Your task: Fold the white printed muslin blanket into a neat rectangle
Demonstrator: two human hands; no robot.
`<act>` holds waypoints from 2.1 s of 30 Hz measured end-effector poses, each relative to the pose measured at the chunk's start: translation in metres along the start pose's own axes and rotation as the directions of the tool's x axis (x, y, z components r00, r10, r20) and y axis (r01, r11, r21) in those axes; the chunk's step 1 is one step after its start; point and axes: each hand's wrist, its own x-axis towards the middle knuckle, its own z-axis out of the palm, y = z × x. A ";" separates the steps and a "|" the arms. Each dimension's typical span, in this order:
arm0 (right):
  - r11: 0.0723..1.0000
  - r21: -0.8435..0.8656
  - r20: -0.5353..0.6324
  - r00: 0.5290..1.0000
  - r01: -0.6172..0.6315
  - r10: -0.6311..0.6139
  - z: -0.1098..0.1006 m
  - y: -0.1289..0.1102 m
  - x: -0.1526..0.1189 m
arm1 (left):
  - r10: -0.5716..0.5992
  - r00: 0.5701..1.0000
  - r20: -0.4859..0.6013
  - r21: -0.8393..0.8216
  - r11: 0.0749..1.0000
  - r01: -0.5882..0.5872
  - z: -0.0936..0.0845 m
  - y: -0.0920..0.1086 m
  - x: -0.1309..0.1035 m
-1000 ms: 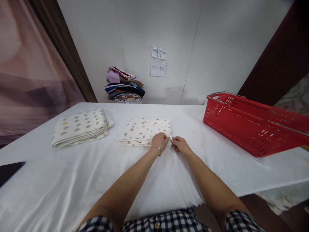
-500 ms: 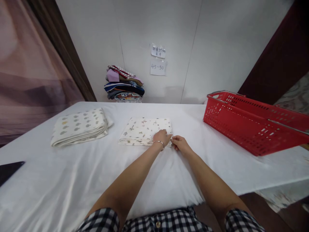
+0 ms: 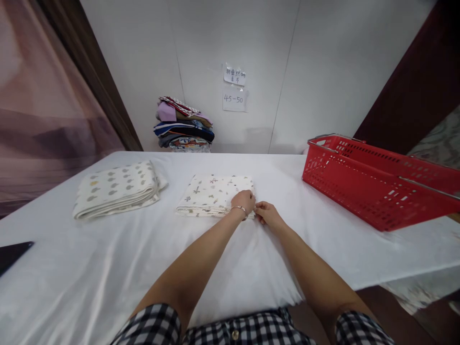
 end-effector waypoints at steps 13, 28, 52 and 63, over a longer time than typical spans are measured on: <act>0.999 0.030 0.018 1.000 0.011 -0.012 -0.002 0.002 0.000 | 0.127 0.988 -0.093 0.114 0.987 -0.116 0.007 -0.006 -0.022; 0.997 0.066 0.002 0.999 -0.036 0.036 -0.004 -0.004 -0.001 | 0.203 0.979 0.020 0.026 0.979 -0.203 0.003 -0.025 -0.028; 0.965 0.257 0.015 0.998 -0.057 0.055 -0.001 -0.004 -0.001 | 0.409 0.902 -0.137 0.136 0.910 -0.392 0.015 -0.031 -0.042; 0.968 0.241 0.030 0.998 -0.062 0.056 0.000 -0.013 -0.007 | 0.436 0.878 -0.196 0.214 0.893 -0.396 0.019 -0.033 -0.043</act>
